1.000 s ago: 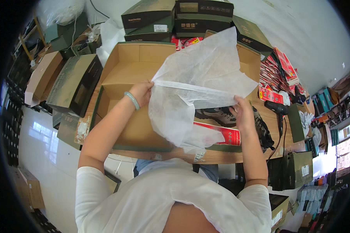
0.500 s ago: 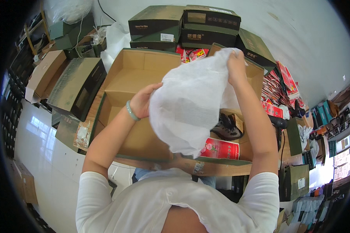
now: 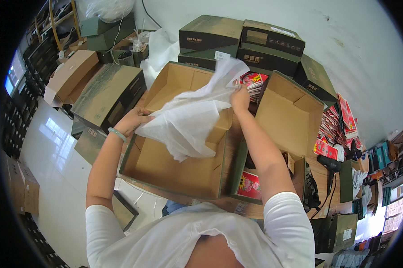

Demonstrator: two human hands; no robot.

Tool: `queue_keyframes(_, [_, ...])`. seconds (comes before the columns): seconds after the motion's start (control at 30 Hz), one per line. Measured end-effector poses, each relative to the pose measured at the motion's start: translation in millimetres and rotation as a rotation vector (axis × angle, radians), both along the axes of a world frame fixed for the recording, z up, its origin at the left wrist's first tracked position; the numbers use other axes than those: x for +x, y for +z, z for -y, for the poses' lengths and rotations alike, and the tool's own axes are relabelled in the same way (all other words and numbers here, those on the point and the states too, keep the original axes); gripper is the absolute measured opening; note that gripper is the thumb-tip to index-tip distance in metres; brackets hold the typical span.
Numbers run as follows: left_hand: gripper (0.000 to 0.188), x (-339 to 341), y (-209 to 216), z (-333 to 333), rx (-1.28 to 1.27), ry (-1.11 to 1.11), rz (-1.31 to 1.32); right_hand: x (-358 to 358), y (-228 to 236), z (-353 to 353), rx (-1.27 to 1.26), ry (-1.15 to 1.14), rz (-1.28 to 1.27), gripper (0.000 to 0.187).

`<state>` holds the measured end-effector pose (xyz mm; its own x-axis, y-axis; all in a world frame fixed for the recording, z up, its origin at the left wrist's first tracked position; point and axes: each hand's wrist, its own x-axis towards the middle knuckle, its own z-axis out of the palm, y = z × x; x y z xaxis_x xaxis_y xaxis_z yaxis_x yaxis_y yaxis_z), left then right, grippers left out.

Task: The person places a shoe into a cardboard box, adds a white tissue sheet, inserts a red card, and closes the box. They then use a handheld scanner on the box label and stack the finished box with others.

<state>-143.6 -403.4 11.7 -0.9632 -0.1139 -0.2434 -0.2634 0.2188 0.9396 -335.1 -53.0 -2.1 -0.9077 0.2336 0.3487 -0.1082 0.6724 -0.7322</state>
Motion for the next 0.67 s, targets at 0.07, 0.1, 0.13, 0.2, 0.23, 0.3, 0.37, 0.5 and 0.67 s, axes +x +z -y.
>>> queue_keyframes(0.07, [0.039, 7, 8, 9, 0.086, -0.16, 0.14, -17, -6, -19, -0.003, -0.007, 0.13, 0.033])
queue_keyframes(0.1, [0.041, 8, 7, 18, 0.193, -0.21, 0.193, -30, -10, -25, -0.006, -0.012, 0.194, 0.036])
queue_keyframes(0.13, [0.044, 9, 7, 23, 0.3, -0.26, 0.246, -40, -12, -28, 0.028, 0.004, 0.189, 0.037])
queue_keyframes(0.2, [0.041, 15, 16, 8, 0.445, -0.19, 0.105, -53, -15, -34, 0.096, 0.022, 0.181, 0.04])
queue_keyframes(0.23, [0.04, 18, 17, -2, 0.519, -0.148, 0.036, -53, -16, -30, 0.034, 0.026, 0.184, 0.042])
queue_keyframes(0.3, [0.032, 12, 3, -10, 0.453, -0.042, -0.073, -42, -6, -13, -0.085, 0.038, 0.189, 0.05])
queue_keyframes(0.37, [0.03, 5, -23, -10, 0.123, 0.086, -0.107, 2, 9, 23, 0.119, -0.214, 0.042, 0.065])
queue_keyframes(0.5, [0.035, 4, -36, -22, -0.483, 0.146, -0.205, 129, 4, 32, 0.074, 0.295, -0.316, 0.08])
queue_keyframes(0.67, [0.04, 17, -29, -6, 0.162, -0.037, 0.013, 220, -19, 10, -0.463, 0.399, 0.864, 0.077])
